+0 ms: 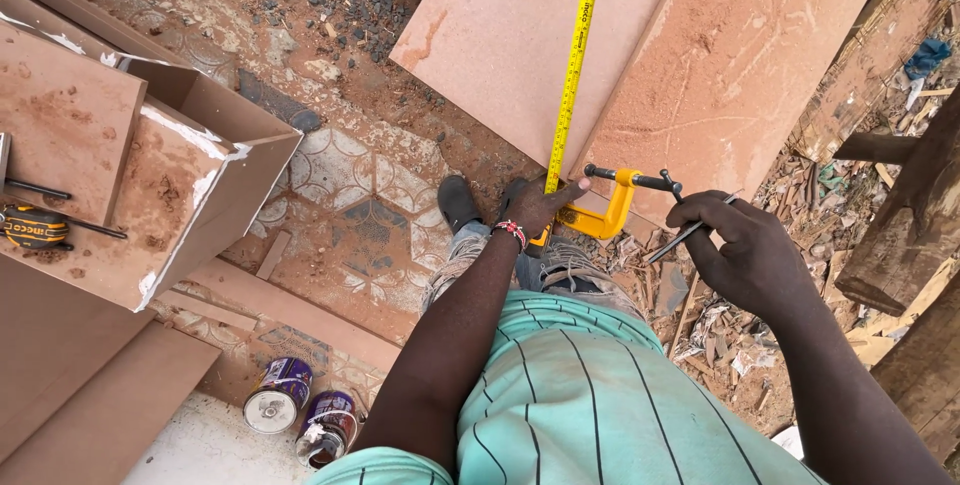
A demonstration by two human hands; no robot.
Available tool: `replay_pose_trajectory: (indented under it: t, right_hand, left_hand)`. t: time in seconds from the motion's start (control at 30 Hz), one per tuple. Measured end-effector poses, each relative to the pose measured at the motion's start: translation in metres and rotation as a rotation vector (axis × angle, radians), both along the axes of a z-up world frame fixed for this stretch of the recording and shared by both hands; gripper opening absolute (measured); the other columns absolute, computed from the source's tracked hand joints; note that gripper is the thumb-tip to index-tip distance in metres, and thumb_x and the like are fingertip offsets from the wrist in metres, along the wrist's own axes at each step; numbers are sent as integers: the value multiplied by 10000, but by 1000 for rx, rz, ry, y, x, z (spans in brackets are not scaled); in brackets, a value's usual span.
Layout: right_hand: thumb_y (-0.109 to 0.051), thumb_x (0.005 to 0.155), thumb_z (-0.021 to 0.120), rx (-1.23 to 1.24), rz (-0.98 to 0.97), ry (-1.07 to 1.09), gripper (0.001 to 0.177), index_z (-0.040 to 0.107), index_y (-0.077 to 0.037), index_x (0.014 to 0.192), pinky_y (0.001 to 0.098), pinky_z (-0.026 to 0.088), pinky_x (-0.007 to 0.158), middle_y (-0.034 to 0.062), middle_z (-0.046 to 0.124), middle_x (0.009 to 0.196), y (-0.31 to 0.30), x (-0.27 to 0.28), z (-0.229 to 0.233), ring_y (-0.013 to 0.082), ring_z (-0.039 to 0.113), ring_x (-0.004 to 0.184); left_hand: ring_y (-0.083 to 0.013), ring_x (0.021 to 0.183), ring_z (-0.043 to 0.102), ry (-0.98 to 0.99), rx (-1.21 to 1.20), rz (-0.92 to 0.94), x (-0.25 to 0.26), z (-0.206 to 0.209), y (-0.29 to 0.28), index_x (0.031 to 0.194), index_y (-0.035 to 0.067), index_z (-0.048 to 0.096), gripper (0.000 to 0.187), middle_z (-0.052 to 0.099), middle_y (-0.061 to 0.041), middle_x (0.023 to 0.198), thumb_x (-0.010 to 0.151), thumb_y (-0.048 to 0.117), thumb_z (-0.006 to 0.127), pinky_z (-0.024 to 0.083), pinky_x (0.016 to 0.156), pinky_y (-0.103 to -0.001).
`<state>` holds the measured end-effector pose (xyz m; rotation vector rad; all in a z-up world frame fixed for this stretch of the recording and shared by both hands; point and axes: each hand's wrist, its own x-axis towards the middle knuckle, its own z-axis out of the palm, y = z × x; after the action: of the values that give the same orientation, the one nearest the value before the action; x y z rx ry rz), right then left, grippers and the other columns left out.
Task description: Cutting wooden boards using a circular saw, measuring with a tape measure, and marking for assembly.
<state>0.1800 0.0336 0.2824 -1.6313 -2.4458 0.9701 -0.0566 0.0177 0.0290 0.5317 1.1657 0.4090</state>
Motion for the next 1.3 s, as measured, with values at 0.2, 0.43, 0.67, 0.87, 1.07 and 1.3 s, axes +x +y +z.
replay_pose_trajectory:
  t: [0.2,0.43,0.67,0.87,1.07,1.3]
  right_hand:
    - [-245,1115,685,-180,93,-137,355,742,-264,1466,478,618,944,59,854,1400,9,-8,24,306,843,1072]
    - [-383,1131,751,86,332,-238,403,676,-69,1373,542,593,1014,185,729,1272,48,-20,11,404,710,1159]
    - [-378,1232,694,-100,-119,-351,355,654,-135,977,483,448,633,76,793,854,92,-54,8,297,661,686]
    - [-450,1147,715,-291,-477,-505,393,697,-119,936,527,503,750,111,861,906,110,-31,23,309,696,765]
    - [-745,1104,682,-240,91,-977,525,676,-221,1076,526,630,845,58,866,1140,94,-15,33,357,845,1002]
    - [-774,1143,548,69,400,-803,594,749,-215,1153,495,651,979,73,805,1135,89,-31,31,320,789,1092]
  left_hand:
    - [-208,956,824,-2,-2,-20,-5,-1,3,1259,166,749,855,805,-80,1177,780,874,720,682,613,-300]
    - [-160,896,743,0,-12,-57,-4,-8,2,1243,184,755,867,783,-63,1127,766,906,706,596,656,-283]
    - [-163,873,789,29,9,-79,-2,-7,3,1180,189,723,853,787,-53,1069,765,932,675,611,659,-277]
    - [-159,888,792,-3,-44,-66,-8,1,5,1274,175,724,922,805,-75,1189,736,923,699,625,647,-255]
    - [-157,791,781,-44,-16,-63,-7,-3,6,1205,162,734,875,769,-74,1108,755,912,709,597,609,-245]
    - [-162,872,772,-59,-37,-43,-5,-7,2,1213,169,748,859,762,-75,1125,755,896,735,602,602,-246]
